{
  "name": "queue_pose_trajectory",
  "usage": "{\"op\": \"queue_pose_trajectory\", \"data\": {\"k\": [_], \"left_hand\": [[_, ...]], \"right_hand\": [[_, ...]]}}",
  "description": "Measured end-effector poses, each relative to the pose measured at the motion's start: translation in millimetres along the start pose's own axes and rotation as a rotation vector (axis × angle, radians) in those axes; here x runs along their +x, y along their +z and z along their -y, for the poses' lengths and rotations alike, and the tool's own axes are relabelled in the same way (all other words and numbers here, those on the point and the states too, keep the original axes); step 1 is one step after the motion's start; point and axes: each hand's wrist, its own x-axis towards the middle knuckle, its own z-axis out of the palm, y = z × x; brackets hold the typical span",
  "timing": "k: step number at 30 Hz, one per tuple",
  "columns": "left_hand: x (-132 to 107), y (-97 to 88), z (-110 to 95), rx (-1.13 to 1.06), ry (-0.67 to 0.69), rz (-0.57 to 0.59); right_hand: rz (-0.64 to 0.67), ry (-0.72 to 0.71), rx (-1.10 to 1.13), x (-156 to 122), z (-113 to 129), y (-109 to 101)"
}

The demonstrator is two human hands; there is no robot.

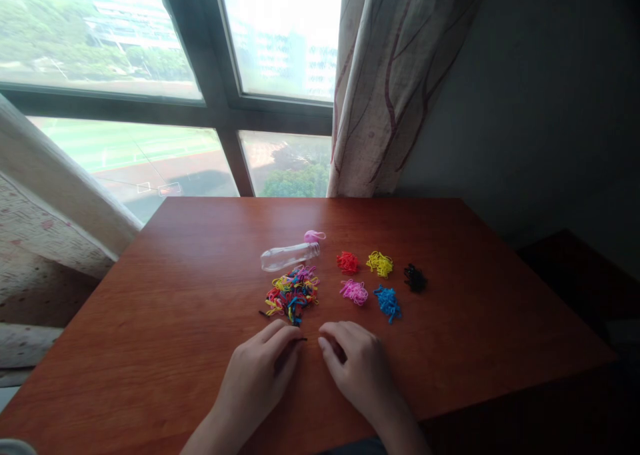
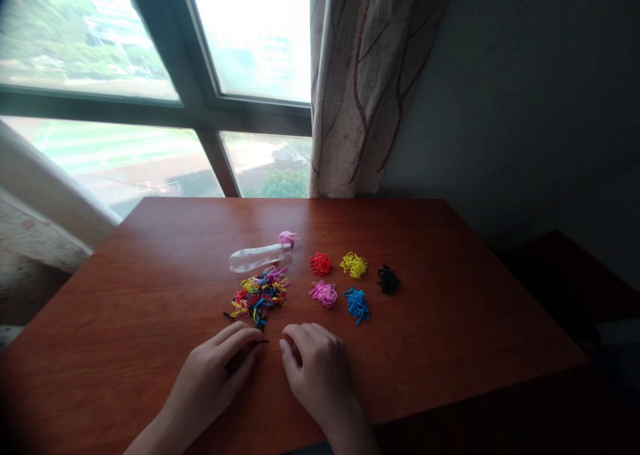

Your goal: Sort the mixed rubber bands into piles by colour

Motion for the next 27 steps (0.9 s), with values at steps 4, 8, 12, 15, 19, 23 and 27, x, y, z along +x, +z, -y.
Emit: {"op": "queue_pose_trajectory", "data": {"k": [4, 8, 12, 15, 19, 23, 27], "left_hand": [[2.6, 5.7, -7.0, -0.019, 0.015, 0.031], [3.2, 7.3, -9.2, -0.032, 0.030, 0.037], [2.6, 6.0, -7.8, -0.101, 0.018, 0.014], [2.8, 5.6, -6.6, -0.155, 0.035, 0.003], [3.3, 6.2, -5.8, -0.166, 0.058, -0.011], [2.9, 6.5, -5.7, -0.167, 0.055, -0.009], [0.8, 2.8, -1.8, -0.172, 0.061, -0.060]], "right_hand": [[0.082, -0.051, 0.008, -2.7, 2.2, -1.5], [0.084, -0.075, 0.001, -2.6, -0.2, 0.6], [0.085, -0.056, 0.023, -0.5, -0.8, 0.1], [0.107, -0.060, 0.022, -0.3, 0.6, -2.0], [0.114, -0.077, 0.031, -1.7, 0.6, -2.9], [0.064, -0.072, 0.073, -1.8, -1.8, -0.3], [-0.029, -0.044, 0.145, -2.4, -4.8, -0.7]]}}
